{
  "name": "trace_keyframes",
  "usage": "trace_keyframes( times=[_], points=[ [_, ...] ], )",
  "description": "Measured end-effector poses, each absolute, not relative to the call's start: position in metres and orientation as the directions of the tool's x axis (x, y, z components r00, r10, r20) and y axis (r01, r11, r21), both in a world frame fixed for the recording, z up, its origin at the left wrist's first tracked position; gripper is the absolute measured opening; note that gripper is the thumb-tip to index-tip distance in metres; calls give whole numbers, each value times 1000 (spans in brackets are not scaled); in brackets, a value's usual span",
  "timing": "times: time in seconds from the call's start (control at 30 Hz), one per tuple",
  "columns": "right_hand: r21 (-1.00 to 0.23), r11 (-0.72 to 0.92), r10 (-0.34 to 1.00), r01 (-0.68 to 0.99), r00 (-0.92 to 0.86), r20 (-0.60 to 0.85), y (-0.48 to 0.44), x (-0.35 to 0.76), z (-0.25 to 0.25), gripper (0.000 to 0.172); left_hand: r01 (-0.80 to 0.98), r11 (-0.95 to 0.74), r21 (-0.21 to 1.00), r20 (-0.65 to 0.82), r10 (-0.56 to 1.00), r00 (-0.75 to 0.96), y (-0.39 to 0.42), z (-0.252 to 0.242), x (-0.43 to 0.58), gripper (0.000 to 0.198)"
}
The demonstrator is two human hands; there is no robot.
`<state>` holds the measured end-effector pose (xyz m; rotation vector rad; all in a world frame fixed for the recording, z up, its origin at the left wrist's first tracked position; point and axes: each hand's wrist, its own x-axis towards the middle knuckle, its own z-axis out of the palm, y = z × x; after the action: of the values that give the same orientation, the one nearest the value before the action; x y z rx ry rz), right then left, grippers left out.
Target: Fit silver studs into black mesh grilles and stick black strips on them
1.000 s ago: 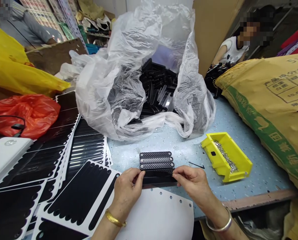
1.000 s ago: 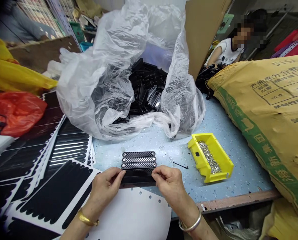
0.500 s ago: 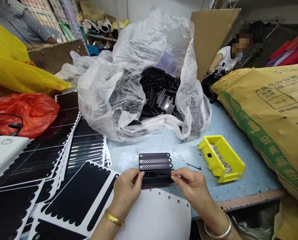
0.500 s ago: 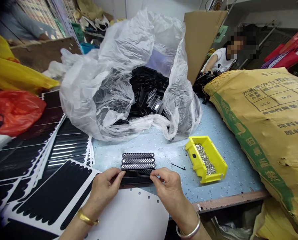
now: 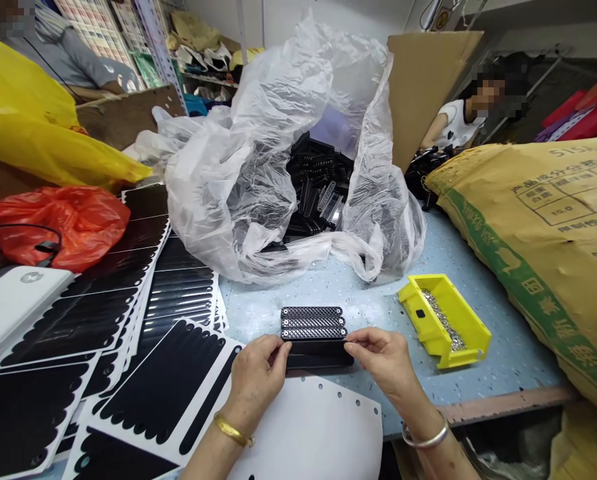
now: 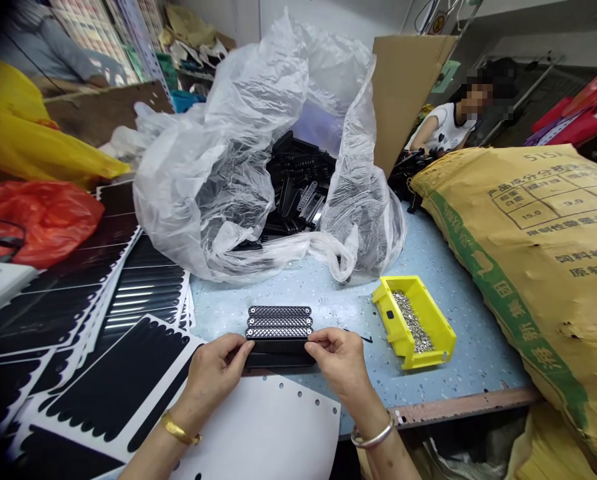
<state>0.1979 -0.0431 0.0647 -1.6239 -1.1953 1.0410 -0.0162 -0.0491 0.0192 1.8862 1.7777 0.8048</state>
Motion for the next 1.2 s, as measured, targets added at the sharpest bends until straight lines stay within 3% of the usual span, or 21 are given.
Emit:
trace_keyframes(
  times=[0.07, 0.17, 0.37, 0.63, 1.2],
  points=[
    [-954, -249, 953, 166, 218, -211, -41, 200, 60, 23, 745, -73, 663, 105, 994, 4, -49, 19, -17, 32],
    [-948, -300, 936, 108, 224, -271, -37, 201, 54, 21, 736, -53, 675, 80, 997, -2, -49, 18, -17, 32],
    [-934, -248, 955, 257, 230, -190, -31, 198, 51, 15, 722, -33, 692, 55, 998, -8, -49, 18, -17, 34],
    [-883, -258, 959, 392, 213, -186, -30, 197, 49, 13, 714, -48, 698, 76, 997, -7, -49, 18, -17, 34],
    [-850, -195, 978, 490, 161, -132, -32, 201, 42, 11, 702, -42, 710, 67, 998, -8, -48, 19, -18, 34]
  ],
)
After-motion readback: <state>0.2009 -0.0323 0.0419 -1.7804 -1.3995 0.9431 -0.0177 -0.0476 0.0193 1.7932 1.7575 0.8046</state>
